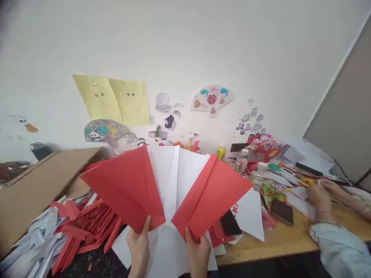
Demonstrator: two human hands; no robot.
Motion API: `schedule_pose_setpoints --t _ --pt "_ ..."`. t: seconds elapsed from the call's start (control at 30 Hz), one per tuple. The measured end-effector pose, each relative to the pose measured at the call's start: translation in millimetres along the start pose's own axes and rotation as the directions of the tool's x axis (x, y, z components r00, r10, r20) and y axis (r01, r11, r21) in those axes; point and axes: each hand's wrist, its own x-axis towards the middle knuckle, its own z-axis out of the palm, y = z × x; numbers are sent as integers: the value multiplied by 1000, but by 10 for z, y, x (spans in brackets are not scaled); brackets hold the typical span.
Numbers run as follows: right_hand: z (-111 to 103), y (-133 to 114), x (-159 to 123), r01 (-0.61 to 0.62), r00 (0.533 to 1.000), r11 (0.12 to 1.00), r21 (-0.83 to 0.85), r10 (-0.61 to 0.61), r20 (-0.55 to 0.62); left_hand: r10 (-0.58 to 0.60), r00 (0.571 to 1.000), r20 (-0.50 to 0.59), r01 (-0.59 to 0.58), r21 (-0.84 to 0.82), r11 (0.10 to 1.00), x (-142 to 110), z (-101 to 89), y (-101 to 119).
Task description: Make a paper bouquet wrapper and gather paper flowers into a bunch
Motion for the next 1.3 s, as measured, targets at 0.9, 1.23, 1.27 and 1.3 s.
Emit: schedule_pose_setpoints --t 0.9,1.23,1.27,1.3 --pt "387 -321 61 149 980 987 67 -138 -144 56 985 -161 -86 -184 979 -81 452 134" --pt "303 -351 132 53 993 987 155 -36 -112 73 986 -150 -100 -176 979 -8 421 94" --pt "294 -352 139 50 993 986 156 -33 -111 72 987 -147 -97 -175 980 -8 417 88" --pt "287 -352 145 45 993 987 153 -28 -112 70 987 -145 -95 -174 980 -9 414 82"
